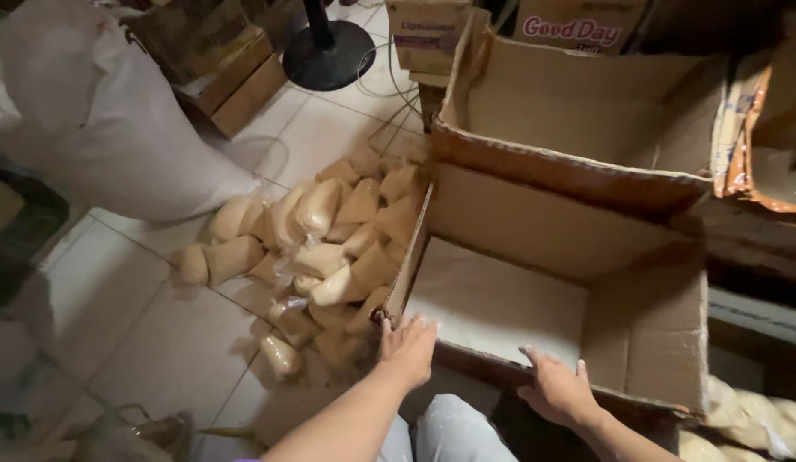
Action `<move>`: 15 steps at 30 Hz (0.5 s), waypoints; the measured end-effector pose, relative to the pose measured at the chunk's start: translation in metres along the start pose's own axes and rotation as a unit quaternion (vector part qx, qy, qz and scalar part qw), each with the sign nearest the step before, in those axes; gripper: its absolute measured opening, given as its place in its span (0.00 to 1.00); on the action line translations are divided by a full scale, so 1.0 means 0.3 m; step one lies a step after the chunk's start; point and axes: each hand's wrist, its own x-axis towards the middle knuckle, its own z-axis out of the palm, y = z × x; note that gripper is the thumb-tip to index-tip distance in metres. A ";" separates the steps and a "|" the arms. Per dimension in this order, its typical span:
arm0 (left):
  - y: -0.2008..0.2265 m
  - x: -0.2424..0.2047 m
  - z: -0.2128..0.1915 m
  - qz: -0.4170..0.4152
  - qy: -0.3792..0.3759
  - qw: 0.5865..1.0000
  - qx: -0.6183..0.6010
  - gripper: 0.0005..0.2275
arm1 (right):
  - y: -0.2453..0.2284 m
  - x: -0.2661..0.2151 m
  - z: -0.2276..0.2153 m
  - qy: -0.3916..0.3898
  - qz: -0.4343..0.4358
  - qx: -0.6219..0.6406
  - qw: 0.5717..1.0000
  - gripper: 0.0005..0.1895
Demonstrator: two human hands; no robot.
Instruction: The person sits on the floor and repeatedly picks up plastic-wrapped packages from a pile, then places them into a cardboard box. The person continues this process, filling the box with the packages.
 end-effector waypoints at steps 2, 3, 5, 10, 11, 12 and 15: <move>-0.005 0.036 0.026 0.013 -0.032 0.999 0.032 0.22 | 0.006 0.024 0.009 -0.021 -0.013 -0.020 0.999 0.33; -0.010 0.055 0.039 0.017 -0.047 0.998 0.043 0.20 | 0.013 0.034 0.020 -0.025 -0.025 -0.034 0.999 0.30; -0.025 0.094 0.073 0.041 -0.059 0.996 0.055 0.14 | 0.026 0.067 0.050 -0.029 -0.035 -0.052 0.998 0.25; -0.086 0.169 0.193 0.149 0.004 0.989 0.019 0.02 | 0.050 0.171 0.143 0.036 -0.113 -0.055 0.991 0.20; -0.098 0.175 0.218 0.166 0.034 0.985 0.014 0.03 | 0.055 0.200 0.163 0.040 -0.098 -0.065 0.992 0.20; -0.104 0.178 0.241 0.183 0.066 0.981 0.009 0.04 | 0.070 0.218 0.179 0.045 -0.084 -0.076 0.993 0.21; -0.115 0.186 0.280 0.193 0.086 0.977 0.004 0.04 | 0.130 0.276 0.221 0.030 -0.080 -0.070 0.994 0.22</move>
